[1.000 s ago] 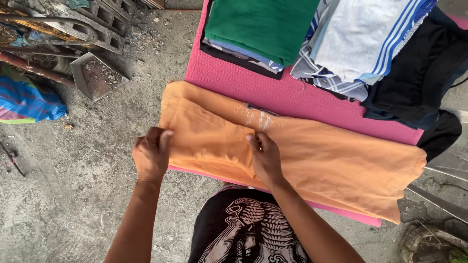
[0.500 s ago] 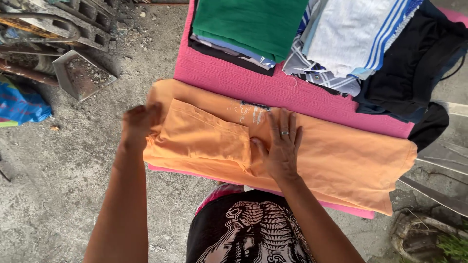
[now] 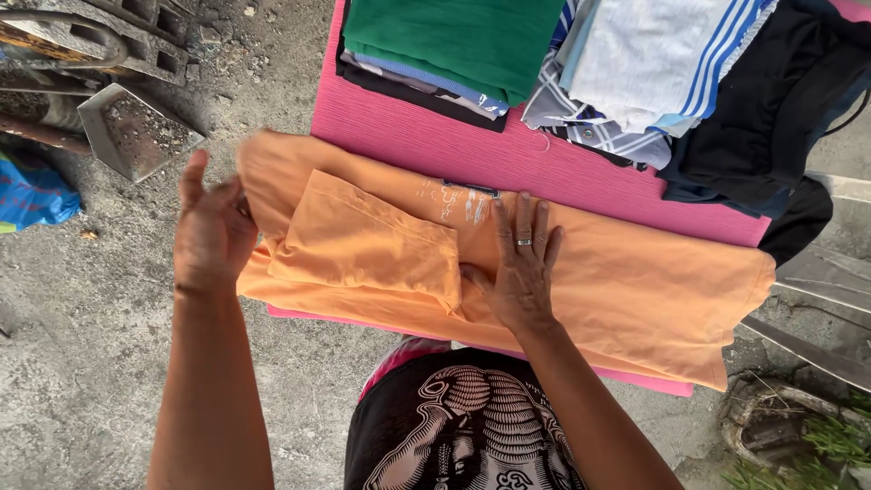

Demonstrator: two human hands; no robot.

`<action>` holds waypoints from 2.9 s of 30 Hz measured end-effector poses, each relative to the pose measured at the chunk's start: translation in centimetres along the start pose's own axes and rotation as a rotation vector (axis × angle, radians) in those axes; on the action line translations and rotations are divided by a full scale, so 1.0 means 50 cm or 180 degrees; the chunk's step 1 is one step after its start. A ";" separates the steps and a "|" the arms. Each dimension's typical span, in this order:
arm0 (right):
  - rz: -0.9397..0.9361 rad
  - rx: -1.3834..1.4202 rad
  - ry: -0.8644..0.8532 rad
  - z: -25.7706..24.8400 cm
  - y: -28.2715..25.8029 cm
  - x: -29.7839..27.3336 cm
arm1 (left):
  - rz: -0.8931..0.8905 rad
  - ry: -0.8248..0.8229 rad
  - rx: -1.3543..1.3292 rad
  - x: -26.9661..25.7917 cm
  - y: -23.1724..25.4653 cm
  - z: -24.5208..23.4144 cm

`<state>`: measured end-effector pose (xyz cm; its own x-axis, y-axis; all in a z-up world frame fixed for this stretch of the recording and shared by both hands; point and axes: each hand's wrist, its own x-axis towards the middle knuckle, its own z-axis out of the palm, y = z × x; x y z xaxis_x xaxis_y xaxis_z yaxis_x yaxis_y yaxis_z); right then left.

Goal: Folding various pieces of laundry, including a green shirt, an orange t-shirt, and black shorts, on a pink surface.

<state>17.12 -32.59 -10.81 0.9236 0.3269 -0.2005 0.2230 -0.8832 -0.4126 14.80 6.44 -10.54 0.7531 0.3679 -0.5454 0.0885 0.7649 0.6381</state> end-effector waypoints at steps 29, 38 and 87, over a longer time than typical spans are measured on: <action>0.0896 -0.0165 0.1023 -0.035 0.391 -0.295 | 0.2804 -0.1409 0.6390 -0.151 -0.367 0.213; 0.1899 0.0642 0.1677 -0.108 0.482 -0.375 | 0.2650 -0.1224 0.6137 -0.203 -0.400 0.221; 0.3139 0.3539 0.0903 -0.074 0.718 -0.483 | 0.2753 -0.2339 0.5854 -0.431 -0.636 0.356</action>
<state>3.96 -73.43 -17.47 0.6149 -0.4153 -0.6704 -0.7256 0.0348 -0.6872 7.37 -35.22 -9.40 0.9491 -0.3100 0.0551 -0.3001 -0.8379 0.4559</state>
